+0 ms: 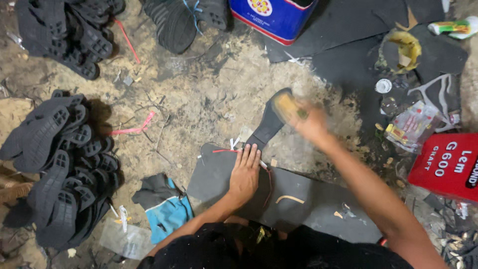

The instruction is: The person repeatedly brushes the surface of black shoe sole parts with a paintbrush. They pick up each sole, brush it, and place it back down, continuing the same action across multiple items.

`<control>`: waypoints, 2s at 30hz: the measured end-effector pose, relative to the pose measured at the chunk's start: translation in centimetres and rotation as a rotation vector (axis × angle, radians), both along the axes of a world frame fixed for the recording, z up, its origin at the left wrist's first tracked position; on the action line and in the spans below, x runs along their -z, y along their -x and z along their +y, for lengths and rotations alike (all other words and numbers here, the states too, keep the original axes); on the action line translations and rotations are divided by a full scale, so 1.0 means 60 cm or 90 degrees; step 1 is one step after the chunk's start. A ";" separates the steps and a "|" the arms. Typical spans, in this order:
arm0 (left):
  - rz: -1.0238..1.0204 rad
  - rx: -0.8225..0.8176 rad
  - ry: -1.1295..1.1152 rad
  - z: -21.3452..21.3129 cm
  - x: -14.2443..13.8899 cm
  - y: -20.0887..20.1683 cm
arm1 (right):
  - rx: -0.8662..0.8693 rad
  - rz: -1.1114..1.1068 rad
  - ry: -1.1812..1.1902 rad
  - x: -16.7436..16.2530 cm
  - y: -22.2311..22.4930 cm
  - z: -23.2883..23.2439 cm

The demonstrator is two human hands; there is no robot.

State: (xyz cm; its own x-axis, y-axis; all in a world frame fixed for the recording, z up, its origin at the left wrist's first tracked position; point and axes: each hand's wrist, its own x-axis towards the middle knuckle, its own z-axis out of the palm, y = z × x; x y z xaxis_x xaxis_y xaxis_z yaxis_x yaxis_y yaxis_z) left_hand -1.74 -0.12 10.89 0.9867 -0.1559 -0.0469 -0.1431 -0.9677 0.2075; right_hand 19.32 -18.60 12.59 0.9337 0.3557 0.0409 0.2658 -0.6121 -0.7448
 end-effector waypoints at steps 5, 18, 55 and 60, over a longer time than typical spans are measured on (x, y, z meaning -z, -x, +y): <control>-0.001 0.010 0.026 0.002 0.017 0.006 | -0.074 -0.154 0.080 -0.033 -0.019 0.038; -0.011 0.018 0.049 0.006 0.004 0.000 | -0.123 -0.297 0.047 0.000 -0.153 0.007; -0.021 -0.091 0.295 0.035 -0.045 -0.083 | 0.233 0.235 -0.158 0.040 0.071 -0.079; -0.057 -0.078 0.363 0.062 -0.055 -0.112 | 0.288 0.338 -0.203 0.042 0.152 -0.096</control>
